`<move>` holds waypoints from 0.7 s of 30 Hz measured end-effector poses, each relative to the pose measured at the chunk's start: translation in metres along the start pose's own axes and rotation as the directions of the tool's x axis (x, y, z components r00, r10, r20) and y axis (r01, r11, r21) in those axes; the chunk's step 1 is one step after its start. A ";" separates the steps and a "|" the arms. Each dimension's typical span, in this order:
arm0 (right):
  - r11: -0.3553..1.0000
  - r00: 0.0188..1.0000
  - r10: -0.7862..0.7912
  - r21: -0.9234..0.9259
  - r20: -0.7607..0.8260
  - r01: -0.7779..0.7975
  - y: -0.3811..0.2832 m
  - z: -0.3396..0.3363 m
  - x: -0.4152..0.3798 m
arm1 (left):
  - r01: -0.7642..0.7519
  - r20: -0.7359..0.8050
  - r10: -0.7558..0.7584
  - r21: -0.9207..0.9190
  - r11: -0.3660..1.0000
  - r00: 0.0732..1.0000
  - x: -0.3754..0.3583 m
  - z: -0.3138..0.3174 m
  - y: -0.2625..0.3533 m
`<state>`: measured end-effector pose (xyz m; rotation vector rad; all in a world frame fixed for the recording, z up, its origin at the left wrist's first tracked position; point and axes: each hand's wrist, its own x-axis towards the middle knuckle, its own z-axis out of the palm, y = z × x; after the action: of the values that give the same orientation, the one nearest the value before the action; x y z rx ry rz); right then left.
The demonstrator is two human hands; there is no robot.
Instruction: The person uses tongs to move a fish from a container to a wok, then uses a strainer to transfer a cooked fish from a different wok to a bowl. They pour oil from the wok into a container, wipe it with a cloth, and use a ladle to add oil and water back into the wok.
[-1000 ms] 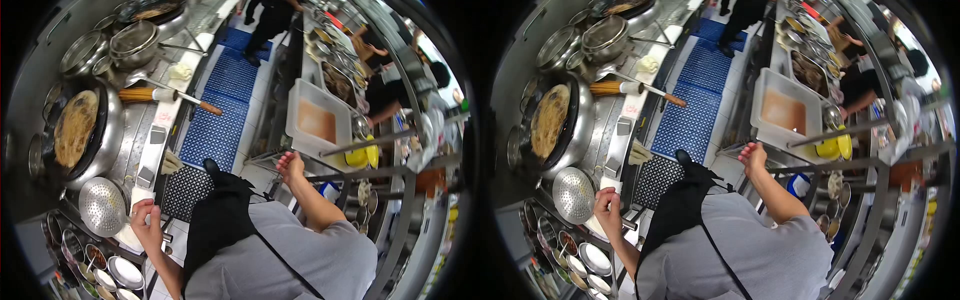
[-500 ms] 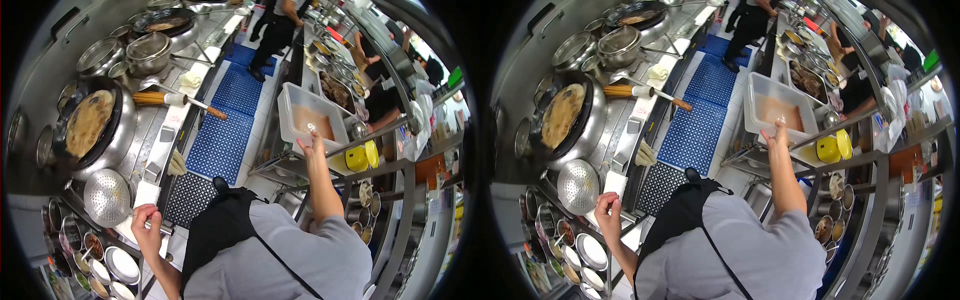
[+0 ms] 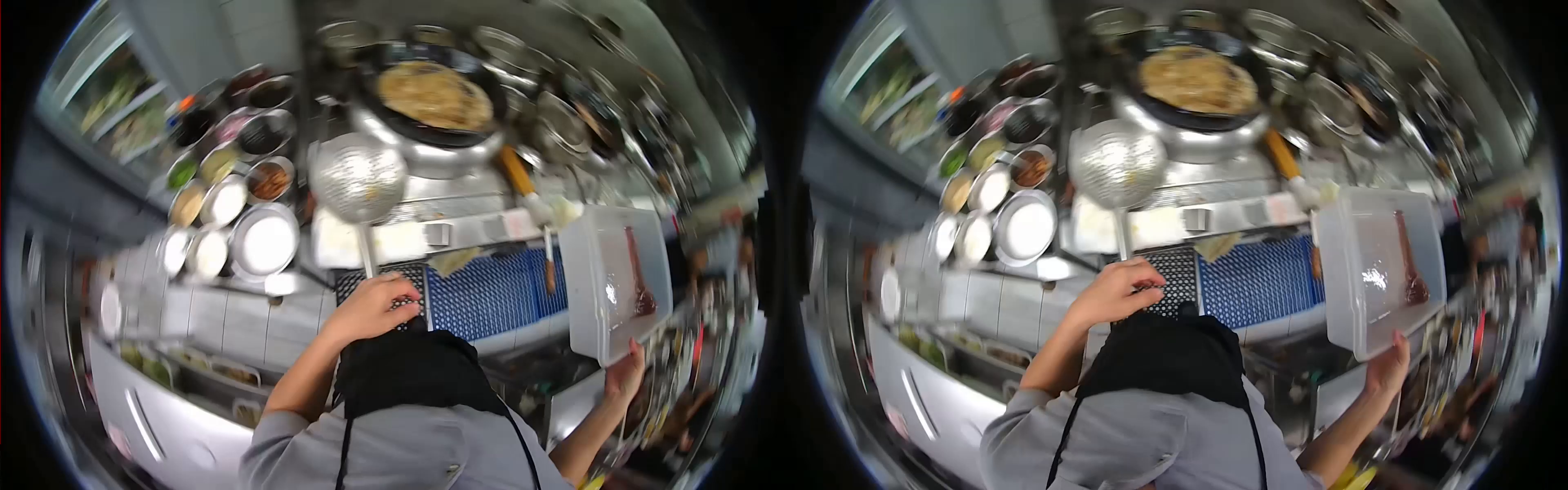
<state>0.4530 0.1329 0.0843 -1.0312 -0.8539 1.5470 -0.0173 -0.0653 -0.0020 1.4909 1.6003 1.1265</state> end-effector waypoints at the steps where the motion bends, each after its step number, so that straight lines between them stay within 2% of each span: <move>1: 0.999 0.998 0.039 -0.033 0.053 -0.037 -0.003 0.012 0.017 | -0.002 -0.034 0.003 0.039 0.999 0.999 -0.008 0.000 0.001; 3: 0.988 0.966 0.152 -0.040 0.209 -0.146 -0.006 0.043 0.051 | 0.007 -0.094 0.005 0.118 0.993 0.996 -0.021 0.001 0.000; 4: 0.983 0.948 0.181 -0.059 0.262 -0.171 -0.004 0.059 0.070 | -0.007 -0.170 0.035 0.162 0.987 0.985 -0.029 0.005 -0.004; 7: 0.962 0.865 0.272 -0.150 0.421 -0.229 0.006 0.126 0.121 | 0.207 -0.331 -0.151 0.141 0.968 0.932 -0.059 0.009 0.002; 9: 0.938 0.789 0.337 -0.253 0.514 -0.236 0.009 0.180 0.139 | 0.346 -0.454 -0.258 0.120 0.931 0.853 -0.084 0.014 0.013; 10: 0.920 0.681 0.392 -0.286 0.619 -0.269 0.013 0.209 0.144 | 0.397 -0.508 -0.291 0.111 0.911 0.811 -0.097 0.019 0.014; 12: 0.906 0.556 0.424 -0.331 0.715 -0.265 0.022 0.260 0.153 | 0.521 -0.574 -0.385 0.086 0.849 0.723 -0.126 0.026 0.023; 13: 0.898 0.486 0.438 -0.350 0.756 -0.265 0.029 0.286 0.153 | 0.603 -0.631 -0.426 0.083 0.793 0.648 -0.143 0.033 0.026; 14: 0.901 0.409 0.434 -0.389 0.803 -0.192 0.032 0.314 0.146 | 0.681 -0.681 -0.463 0.073 0.729 0.567 -0.161 0.042 0.026; 16: 0.882 0.258 0.466 -0.421 0.846 -0.211 0.045 0.365 0.128 | 0.798 -0.773 -0.508 -0.003 0.603 0.381 -0.199 0.056 0.030; 19: 0.862 0.074 0.485 -0.462 0.871 -0.210 0.071 0.440 0.090 | 0.889 -0.845 -0.532 -0.198 0.413 0.060 -0.249 0.074 0.043; 21: 0.852 -0.022 0.493 -0.488 0.870 -0.191 0.097 0.488 0.067 | 0.894 -0.872 -0.471 -0.310 0.324 -0.132 -0.280 0.087 0.041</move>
<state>-0.0408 0.1735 0.1673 -0.0373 -1.8691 2.7404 0.1131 -0.3303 -0.0232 -0.4126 2.9866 0.8122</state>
